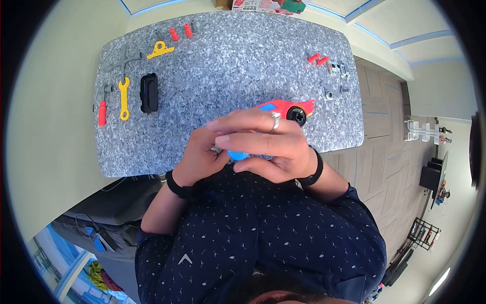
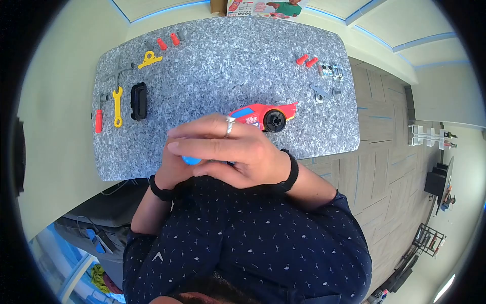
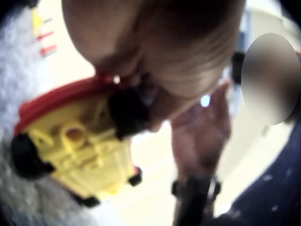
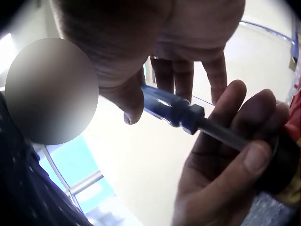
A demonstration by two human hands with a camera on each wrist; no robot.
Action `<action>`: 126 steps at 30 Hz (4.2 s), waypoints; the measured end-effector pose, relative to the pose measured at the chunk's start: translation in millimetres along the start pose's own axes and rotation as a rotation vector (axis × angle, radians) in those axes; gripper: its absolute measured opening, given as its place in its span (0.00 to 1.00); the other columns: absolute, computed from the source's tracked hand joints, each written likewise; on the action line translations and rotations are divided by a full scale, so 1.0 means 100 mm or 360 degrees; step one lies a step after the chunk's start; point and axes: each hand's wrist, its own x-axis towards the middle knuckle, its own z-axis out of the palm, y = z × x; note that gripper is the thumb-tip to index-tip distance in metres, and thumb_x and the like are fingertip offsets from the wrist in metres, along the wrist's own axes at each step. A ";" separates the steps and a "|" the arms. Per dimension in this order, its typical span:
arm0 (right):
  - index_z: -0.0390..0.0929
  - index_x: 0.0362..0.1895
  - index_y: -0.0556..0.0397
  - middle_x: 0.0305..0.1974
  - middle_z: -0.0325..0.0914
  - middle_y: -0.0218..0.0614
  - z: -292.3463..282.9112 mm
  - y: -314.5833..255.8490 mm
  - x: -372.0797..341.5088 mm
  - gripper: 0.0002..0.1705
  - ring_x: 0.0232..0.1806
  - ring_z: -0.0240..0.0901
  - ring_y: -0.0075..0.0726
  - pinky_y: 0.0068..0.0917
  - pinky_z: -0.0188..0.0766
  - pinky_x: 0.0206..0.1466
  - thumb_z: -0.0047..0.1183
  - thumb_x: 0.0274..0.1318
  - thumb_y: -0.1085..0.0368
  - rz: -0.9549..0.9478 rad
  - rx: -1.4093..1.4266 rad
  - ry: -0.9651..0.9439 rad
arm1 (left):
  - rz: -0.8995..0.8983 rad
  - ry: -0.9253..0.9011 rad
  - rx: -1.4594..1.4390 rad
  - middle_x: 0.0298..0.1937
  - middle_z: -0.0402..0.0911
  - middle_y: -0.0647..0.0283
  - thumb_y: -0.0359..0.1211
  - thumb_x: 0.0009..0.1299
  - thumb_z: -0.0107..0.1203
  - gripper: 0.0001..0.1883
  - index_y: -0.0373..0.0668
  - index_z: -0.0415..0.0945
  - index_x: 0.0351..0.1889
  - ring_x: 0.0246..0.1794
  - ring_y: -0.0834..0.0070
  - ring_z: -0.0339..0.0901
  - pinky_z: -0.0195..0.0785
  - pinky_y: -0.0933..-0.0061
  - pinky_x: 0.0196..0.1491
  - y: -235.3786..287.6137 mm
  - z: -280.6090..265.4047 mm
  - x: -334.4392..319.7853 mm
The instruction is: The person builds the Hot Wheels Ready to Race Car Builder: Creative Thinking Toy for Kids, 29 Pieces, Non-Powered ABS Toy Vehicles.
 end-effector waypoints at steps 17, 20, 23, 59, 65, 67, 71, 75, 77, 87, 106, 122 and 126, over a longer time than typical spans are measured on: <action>0.79 0.67 0.58 0.55 0.89 0.57 -0.23 0.09 -0.23 0.20 0.50 0.92 0.50 0.43 0.90 0.51 0.65 0.77 0.68 0.0006 0.0273 0.0502 | 0.0078 0.0020 0.0088 0.65 0.89 0.54 0.29 0.71 0.76 0.26 0.42 0.85 0.68 0.63 0.54 0.88 0.81 0.58 0.66 0.07 0.02 0.07; 0.71 0.73 0.57 0.52 0.80 0.46 -0.64 -0.09 -0.31 0.20 0.36 0.84 0.41 0.39 0.86 0.42 0.51 0.85 0.66 0.0292 0.0354 0.1159 | 0.0157 0.0037 0.0214 0.67 0.89 0.55 0.31 0.69 0.78 0.30 0.43 0.85 0.70 0.67 0.56 0.86 0.78 0.60 0.68 0.05 0.00 0.10; 0.80 0.67 0.55 0.39 0.79 0.31 -1.14 -0.02 -0.57 0.18 0.28 0.70 0.22 0.22 0.67 0.32 0.56 0.86 0.58 0.1001 0.0059 0.1068 | 0.0071 0.0055 0.0196 0.70 0.88 0.55 0.31 0.68 0.79 0.33 0.44 0.84 0.72 0.70 0.56 0.84 0.76 0.59 0.71 0.05 -0.01 0.10; 0.90 0.54 0.55 0.50 0.92 0.54 -1.91 0.70 -1.52 0.17 0.53 0.89 0.63 0.51 0.83 0.57 0.74 0.63 0.65 0.1488 -0.1710 0.0541 | 0.0126 -0.0122 0.0899 0.70 0.82 0.57 0.15 0.65 0.62 0.15 0.39 0.85 0.46 0.69 0.48 0.79 0.80 0.52 0.66 -0.34 -0.06 0.11; 0.90 0.60 0.53 0.56 0.90 0.56 -2.28 1.26 -1.29 0.21 0.58 0.87 0.66 0.56 0.83 0.62 0.71 0.67 0.59 0.1539 -0.2143 0.0301 | 0.0117 -0.0025 0.0916 0.71 0.82 0.57 0.16 0.66 0.63 0.14 0.40 0.86 0.47 0.69 0.47 0.79 0.79 0.50 0.67 -0.17 -0.21 0.03; 0.89 0.62 0.52 0.58 0.88 0.55 -2.40 1.46 -1.22 0.22 0.60 0.87 0.66 0.57 0.84 0.62 0.69 0.67 0.59 0.1639 -0.2217 0.0206 | 0.0114 0.0016 0.0936 0.71 0.83 0.57 0.17 0.67 0.64 0.13 0.40 0.86 0.47 0.69 0.47 0.79 0.78 0.50 0.67 -0.10 -0.26 0.01; 0.89 0.64 0.45 0.59 0.88 0.55 -2.41 1.53 -1.18 0.24 0.60 0.87 0.65 0.56 0.85 0.62 0.72 0.65 0.57 0.1858 -0.2156 0.0117 | 0.0075 0.0119 0.0960 0.72 0.85 0.56 0.18 0.68 0.66 0.12 0.42 0.88 0.47 0.68 0.49 0.80 0.77 0.51 0.67 -0.02 -0.36 -0.08; 0.89 0.58 0.47 0.56 0.89 0.54 -2.23 1.40 -1.12 0.24 0.57 0.88 0.65 0.55 0.86 0.59 0.77 0.60 0.54 0.1892 -0.2110 0.0098 | 0.0036 0.0180 0.0903 0.72 0.85 0.56 0.20 0.69 0.69 0.12 0.44 0.89 0.48 0.67 0.51 0.81 0.76 0.53 0.66 0.00 -0.40 -0.15; 0.89 0.57 0.49 0.53 0.90 0.53 -2.18 1.35 -1.13 0.25 0.55 0.89 0.66 0.55 0.85 0.58 0.77 0.59 0.54 0.1845 -0.2084 0.0116 | 0.0057 0.0169 0.0908 0.72 0.85 0.56 0.21 0.69 0.70 0.12 0.44 0.89 0.48 0.68 0.52 0.81 0.76 0.53 0.66 0.00 -0.39 -0.12; 0.91 0.64 0.47 0.44 0.87 0.33 -1.36 0.38 -0.83 0.26 0.42 0.84 0.31 0.32 0.80 0.48 0.77 0.62 0.58 0.1555 -0.0620 0.0439 | 0.0212 -0.0100 0.0818 0.78 0.79 0.54 0.30 0.68 0.75 0.28 0.44 0.84 0.68 0.76 0.48 0.77 0.71 0.44 0.77 0.15 0.14 0.42; 0.91 0.40 0.59 0.30 0.88 0.56 -0.94 0.48 -0.72 0.32 0.35 0.90 0.64 0.51 0.83 0.39 0.78 0.61 0.38 0.1607 -0.1344 0.0139 | 0.0238 -0.0407 0.1031 0.85 0.71 0.61 0.32 0.63 0.78 0.38 0.49 0.81 0.75 0.88 0.54 0.62 0.50 0.33 0.88 0.02 0.56 0.51; 0.91 0.57 0.55 0.63 0.89 0.55 -3.40 1.77 -1.33 0.35 0.66 0.86 0.64 0.55 0.83 0.69 0.75 0.57 0.40 0.2131 -0.2175 -0.0144 | 0.0160 -0.0357 0.0954 0.85 0.73 0.62 0.32 0.65 0.76 0.35 0.50 0.83 0.73 0.88 0.55 0.64 0.50 0.34 0.89 0.02 0.42 0.38; 0.91 0.56 0.55 0.59 0.91 0.54 -3.48 1.72 -1.27 0.33 0.63 0.88 0.62 0.53 0.84 0.67 0.75 0.53 0.45 0.2022 -0.2130 -0.0104 | 0.0151 -0.0352 0.0944 0.85 0.73 0.62 0.32 0.67 0.76 0.34 0.51 0.82 0.74 0.88 0.55 0.64 0.49 0.33 0.89 0.01 0.39 0.36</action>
